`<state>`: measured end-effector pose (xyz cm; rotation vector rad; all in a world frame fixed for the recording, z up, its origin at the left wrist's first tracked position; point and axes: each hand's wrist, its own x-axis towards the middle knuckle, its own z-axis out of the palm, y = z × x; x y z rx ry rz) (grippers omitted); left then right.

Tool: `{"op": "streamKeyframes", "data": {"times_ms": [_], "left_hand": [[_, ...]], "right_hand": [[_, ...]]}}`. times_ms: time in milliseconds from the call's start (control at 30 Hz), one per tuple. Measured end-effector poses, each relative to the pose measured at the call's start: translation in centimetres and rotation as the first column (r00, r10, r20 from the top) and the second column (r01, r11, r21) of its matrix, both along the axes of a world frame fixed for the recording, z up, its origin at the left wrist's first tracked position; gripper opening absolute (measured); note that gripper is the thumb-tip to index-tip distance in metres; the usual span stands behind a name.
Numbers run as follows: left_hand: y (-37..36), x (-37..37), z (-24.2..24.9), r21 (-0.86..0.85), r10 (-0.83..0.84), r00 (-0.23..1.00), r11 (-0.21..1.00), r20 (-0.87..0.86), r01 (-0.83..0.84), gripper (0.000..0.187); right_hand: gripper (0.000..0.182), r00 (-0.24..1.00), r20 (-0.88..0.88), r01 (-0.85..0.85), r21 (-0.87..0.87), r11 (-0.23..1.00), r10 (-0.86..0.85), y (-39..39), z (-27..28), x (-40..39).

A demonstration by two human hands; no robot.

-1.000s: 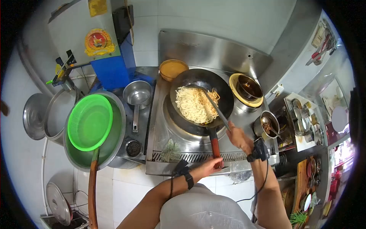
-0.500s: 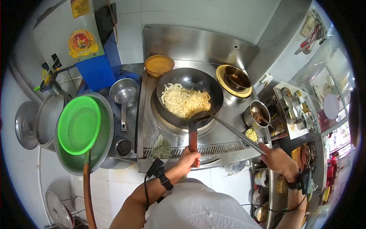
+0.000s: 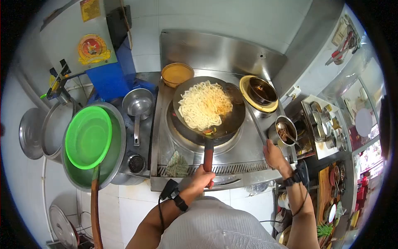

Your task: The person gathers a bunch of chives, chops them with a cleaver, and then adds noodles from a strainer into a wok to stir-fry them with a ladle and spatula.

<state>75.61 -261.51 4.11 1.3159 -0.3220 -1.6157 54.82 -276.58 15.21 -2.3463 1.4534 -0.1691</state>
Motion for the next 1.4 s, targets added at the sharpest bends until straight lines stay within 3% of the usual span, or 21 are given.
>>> {"op": "streamKeyframes", "data": {"times_ms": [33, 67, 200, 267, 433, 500, 600, 700, 767, 833, 867, 900, 967, 1000, 1067, 1100, 1200, 1267, 1300, 1367, 1400], "left_hand": [[0.0, -0.1, -0.2, 0.002, 0.002, 1.000, 1.000, -0.012, -0.002, 0.030], [0.0, 0.0, -0.1, -0.010, -0.003, 1.000, 1.000, -0.003, 0.003, 0.029], [0.0, -0.2, 0.0, -0.026, -0.004, 1.000, 1.000, 0.011, 0.004, 0.027], [0.0, -0.1, -0.3, -0.032, -0.009, 1.000, 0.999, 0.025, 0.010, 0.027], [0.3, 0.1, 0.3, -0.063, -0.010, 0.999, 0.998, 0.033, 0.012, 0.024], [0.4, 0.1, 0.2, -0.052, -0.018, 0.999, 0.998, 0.031, 0.019, 0.024], [0.5, 0.5, -0.7, -0.114, -0.040, 0.999, 0.993, -0.001, 0.040, 0.023], [0.6, 1.2, -1.2, -0.159, 0.028, 1.000, 0.987, -0.008, -0.029, 0.025], [1.1, 1.6, -2.0, -0.218, 0.126, 0.991, 0.969, 0.052, -0.112, 0.041], [2.3, 3.0, -1.4, -0.169, 0.174, 0.976, 0.966, -0.128, -0.194, 0.041], [3.0, 3.7, -2.1, -0.191, 0.180, 0.979, 0.962, -0.096, -0.196, 0.037], [3.7, 4.7, -2.1, -0.190, 0.185, 0.978, 0.961, -0.096, -0.200, 0.037], [5.5, 6.0, -1.8, -0.129, 0.252, 0.968, 0.960, 0.012, -0.249, 0.034], [6.2, 6.3, -1.7, -0.098, 0.291, 0.957, 0.952, 0.003, -0.289, 0.030], [7.6, 6.9, -2.7, -0.095, 0.333, 0.943, 0.938, -0.020, -0.333, 0.028], [8.2, 6.9, -3.1, -0.093, 0.371, 0.927, 0.923, -0.046, -0.374, 0.027], [9.6, 7.0, -3.1, -0.013, 0.393, 0.918, 0.920, 0.052, -0.393, 0.025], [10.5, 7.6, -2.3, -0.076, 0.395, 0.913, 0.918, 0.100, -0.388, 0.025], [10.7, 8.0, -2.0, -0.132, 0.395, 0.908, 0.916, 0.136, -0.378, 0.025], [10.6, 8.6, -2.3, -0.043, 0.461, 0.883, 0.887, 0.087, -0.459, 0.025], [10.9, 8.9, -3.4, -0.048, 0.495, 0.867, 0.869, 0.060, -0.492, 0.025]], "right_hand": [[0.022, 0.996, -0.007, 0.086, 0.128, 0.988, -0.086, -0.7, 0.3, 1.1], [0.018, 0.976, 0.108, 0.129, 0.425, 0.896, -0.192, -2.5, -1.5, 1.5], [0.017, 0.933, 0.189, 0.081, 0.716, 0.693, -0.305, -3.6, -4.4, 6.6], [0.023, 0.809, 0.321, -0.153, 0.924, 0.351, -0.492, -2.6, -3.8, 7.2], [0.027, 0.884, 0.307, -0.092, 0.854, 0.513, -0.352, 1.5, 2.3, 4.6], [0.027, 0.963, 0.226, -0.069, 0.733, 0.677, -0.146, 2.7, 4.9, 3.0], [0.038, 0.994, 0.097, -0.016, 0.577, 0.817, -0.049, 3.8, 7.7, 1.2], [0.032, 0.998, -0.060, 0.034, 0.487, 0.873, -0.005, 1.8, 7.7, 0.3], [0.025, 0.997, -0.075, 0.022, 0.476, 0.879, 0.015, 0.4, 7.3, 1.2], [0.020, 0.994, -0.108, 0.043, 0.470, 0.882, 0.010, -2.0, 4.8, 1.4], [0.021, 0.989, 0.015, 0.102, 0.672, 0.734, -0.150, -2.5, 3.8, 0.8], [0.021, 0.989, 0.014, 0.099, 0.672, 0.734, -0.146, -1.8, 4.1, 1.3], [0.023, 0.897, 0.074, 0.050, 0.962, 0.268, -0.435, 0.4, 4.6, 2.9], [0.023, 0.898, 0.071, 0.051, 0.964, 0.262, -0.434, 1.0, 4.0, 3.4], [0.025, 0.700, 0.043, -0.277, 0.937, -0.215, -0.713, 1.5, 3.1, 4.7], [0.027, 0.628, 0.028, -0.340, 0.909, -0.242, -0.777, 1.3, 1.9, 5.3], [0.027, 0.573, 0.094, -0.409, 0.893, -0.185, -0.814, -0.9, -0.4, 6.5], [0.028, 0.702, 0.297, -0.213, 0.955, 0.206, -0.648, -1.6, -0.2, 7.0], [0.028, 0.698, 0.306, -0.221, 0.952, 0.211, -0.647, -1.8, 0.2, 6.6], [0.029, 0.868, 0.310, -0.054, 0.837, 0.545, -0.389, -1.9, 1.7, 4.9], [0.029, 0.897, 0.301, -0.046, 0.791, 0.610, -0.323, -1.8, 2.6, 3.9]]}}
